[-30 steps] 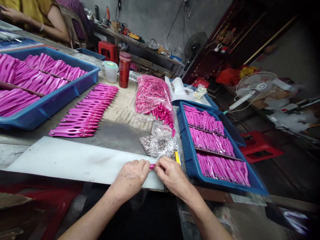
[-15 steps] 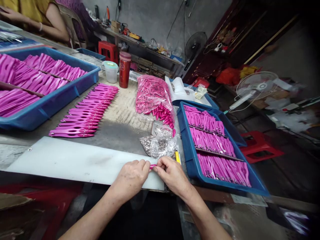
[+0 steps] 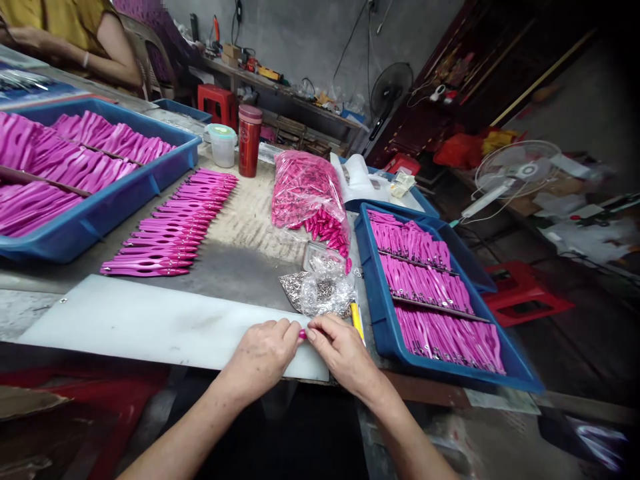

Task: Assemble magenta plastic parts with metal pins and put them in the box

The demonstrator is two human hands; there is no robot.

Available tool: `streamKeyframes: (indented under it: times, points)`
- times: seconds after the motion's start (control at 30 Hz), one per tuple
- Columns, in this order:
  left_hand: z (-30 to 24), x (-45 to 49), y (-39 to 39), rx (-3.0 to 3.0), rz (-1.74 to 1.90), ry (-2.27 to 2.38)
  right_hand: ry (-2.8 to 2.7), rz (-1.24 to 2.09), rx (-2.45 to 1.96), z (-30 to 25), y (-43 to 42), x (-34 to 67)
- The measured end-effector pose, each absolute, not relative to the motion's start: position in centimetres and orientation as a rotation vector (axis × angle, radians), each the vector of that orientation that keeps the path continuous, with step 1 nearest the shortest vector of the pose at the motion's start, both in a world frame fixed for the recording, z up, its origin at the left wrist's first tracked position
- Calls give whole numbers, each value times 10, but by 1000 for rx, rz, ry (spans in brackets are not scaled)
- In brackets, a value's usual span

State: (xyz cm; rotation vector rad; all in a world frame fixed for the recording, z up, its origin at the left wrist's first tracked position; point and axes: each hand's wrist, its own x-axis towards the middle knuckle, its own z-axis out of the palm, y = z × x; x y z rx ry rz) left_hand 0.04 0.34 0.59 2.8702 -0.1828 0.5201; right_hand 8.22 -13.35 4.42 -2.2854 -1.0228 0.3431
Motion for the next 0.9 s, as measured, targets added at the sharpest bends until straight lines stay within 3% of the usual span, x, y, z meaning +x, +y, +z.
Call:
streamKeyframes:
  times: [0.5,0.9]
  points:
    - [9,-5,-1,2907,480,-136,-976,440,-2224,27,-134,82]
    - [9,-7,-4,2982,556,-93,-1068,311,-2151,2,-136,85]
